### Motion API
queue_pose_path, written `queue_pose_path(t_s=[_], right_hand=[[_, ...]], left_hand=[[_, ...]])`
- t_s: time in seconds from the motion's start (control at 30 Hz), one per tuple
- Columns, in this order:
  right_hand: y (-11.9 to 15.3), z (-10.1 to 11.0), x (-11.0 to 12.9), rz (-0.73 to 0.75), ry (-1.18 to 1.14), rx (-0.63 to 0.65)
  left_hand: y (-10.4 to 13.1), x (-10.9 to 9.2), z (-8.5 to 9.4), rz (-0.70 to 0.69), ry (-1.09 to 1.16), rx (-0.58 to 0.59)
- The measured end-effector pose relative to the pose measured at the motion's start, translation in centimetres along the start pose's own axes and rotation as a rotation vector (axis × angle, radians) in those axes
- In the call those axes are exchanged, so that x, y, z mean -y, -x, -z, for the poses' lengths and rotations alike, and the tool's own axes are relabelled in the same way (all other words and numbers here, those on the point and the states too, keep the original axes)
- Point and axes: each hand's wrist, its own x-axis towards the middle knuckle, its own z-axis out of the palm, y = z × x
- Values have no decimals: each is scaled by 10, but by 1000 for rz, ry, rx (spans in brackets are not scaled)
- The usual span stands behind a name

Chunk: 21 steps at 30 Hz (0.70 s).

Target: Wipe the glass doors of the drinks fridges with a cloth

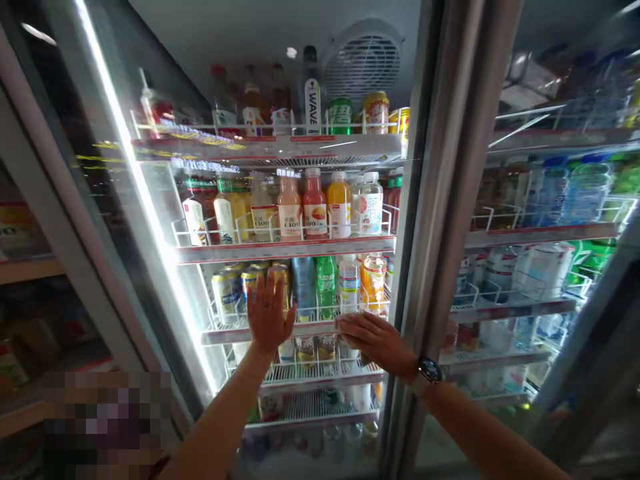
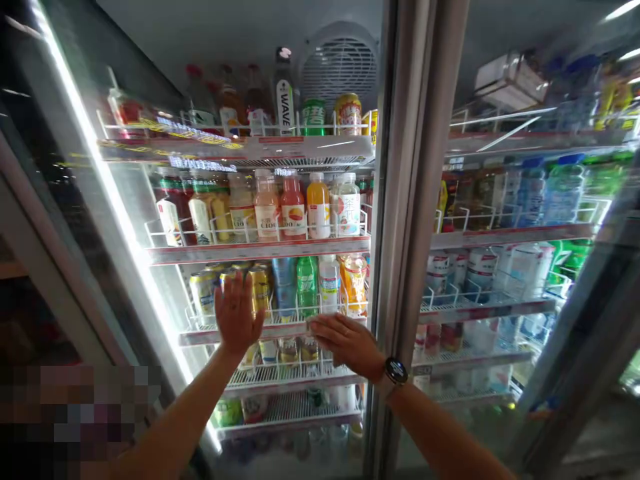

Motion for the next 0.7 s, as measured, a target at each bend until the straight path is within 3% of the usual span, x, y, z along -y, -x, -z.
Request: queue_pose_path(t_s=[0.33,0.7], right_hand=[[10,-7,-2,-35,-237,-73],[14,-13,-1,-43,-304,-151]], left_hand=[[2,3,-1,19,-95,48],[0,0,1,-27,-168,37]])
